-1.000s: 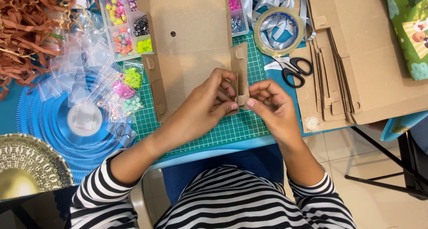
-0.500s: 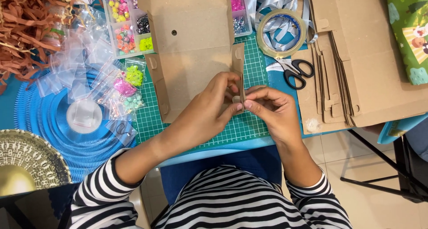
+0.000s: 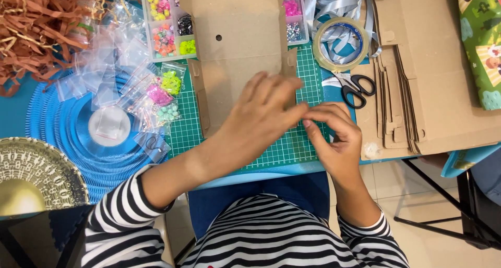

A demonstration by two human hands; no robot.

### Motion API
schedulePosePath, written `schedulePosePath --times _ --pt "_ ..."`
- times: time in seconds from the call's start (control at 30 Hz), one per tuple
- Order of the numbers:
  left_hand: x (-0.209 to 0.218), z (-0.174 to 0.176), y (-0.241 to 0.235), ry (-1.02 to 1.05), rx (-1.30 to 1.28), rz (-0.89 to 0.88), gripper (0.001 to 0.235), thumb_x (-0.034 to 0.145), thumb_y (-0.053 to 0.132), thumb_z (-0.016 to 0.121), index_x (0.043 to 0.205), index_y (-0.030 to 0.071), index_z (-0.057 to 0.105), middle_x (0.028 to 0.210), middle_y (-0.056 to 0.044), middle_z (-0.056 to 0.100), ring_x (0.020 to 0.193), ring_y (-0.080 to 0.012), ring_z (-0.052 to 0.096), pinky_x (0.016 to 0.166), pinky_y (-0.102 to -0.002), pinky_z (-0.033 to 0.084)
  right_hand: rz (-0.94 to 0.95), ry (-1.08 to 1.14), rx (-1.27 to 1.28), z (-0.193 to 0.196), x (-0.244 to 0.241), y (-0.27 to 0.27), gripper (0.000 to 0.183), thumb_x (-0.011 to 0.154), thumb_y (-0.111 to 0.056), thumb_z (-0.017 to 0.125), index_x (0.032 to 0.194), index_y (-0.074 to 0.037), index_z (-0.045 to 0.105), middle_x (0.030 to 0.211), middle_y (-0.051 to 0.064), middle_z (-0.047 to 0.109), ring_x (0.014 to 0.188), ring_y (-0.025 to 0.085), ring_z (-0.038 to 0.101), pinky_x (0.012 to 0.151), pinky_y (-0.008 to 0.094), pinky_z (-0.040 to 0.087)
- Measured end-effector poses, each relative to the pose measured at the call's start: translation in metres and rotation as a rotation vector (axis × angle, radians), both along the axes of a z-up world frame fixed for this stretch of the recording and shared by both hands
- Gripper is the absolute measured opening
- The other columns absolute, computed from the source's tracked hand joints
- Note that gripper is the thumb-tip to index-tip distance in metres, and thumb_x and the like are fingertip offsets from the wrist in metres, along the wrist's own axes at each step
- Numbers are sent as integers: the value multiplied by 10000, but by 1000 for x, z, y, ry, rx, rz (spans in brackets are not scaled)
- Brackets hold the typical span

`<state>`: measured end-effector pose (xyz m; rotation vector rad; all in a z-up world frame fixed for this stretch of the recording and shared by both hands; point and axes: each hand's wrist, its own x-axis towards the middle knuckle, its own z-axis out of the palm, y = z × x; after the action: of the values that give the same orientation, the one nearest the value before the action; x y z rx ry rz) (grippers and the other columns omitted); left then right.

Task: The person assembles a flat cardboard box by folding the side flaps and tucking the tabs into slots to form the sides. They then fold and tuck the top flaps to close the box.

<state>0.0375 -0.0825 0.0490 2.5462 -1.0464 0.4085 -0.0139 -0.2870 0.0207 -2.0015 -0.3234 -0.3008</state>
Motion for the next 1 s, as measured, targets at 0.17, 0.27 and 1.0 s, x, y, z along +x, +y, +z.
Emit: schedulePosePath --times 0.17,0.27,1.0 --pt "20 6 -6 -468 157 -240 119 1108 85 777 1056 188 751 1057 10 648 1208 -243 652 1333 -584 360 -95 26 121 -6 -5 -4 44 1061 40 658 1042 18 691 1056 147 672 1037 244 653 963 335 531" --pt "30 -6 -8 -509 171 -354 268 1073 -54 806 1014 206 836 811 51 610 1004 -212 648 1389 -640 240 -130 35 167 -17 -8 -11 69 1094 32 630 1088 17 697 1065 154 683 1057 244 659 988 329 531" --pt "-22 1 -4 -393 -205 -74 148 1062 89 700 1192 30 742 1253 -173 762 1261 -351 733 1263 -632 454 -10 76 227 -58 8 -21 57 1014 31 742 1068 13 746 961 150 749 1136 204 679 1006 442 531"
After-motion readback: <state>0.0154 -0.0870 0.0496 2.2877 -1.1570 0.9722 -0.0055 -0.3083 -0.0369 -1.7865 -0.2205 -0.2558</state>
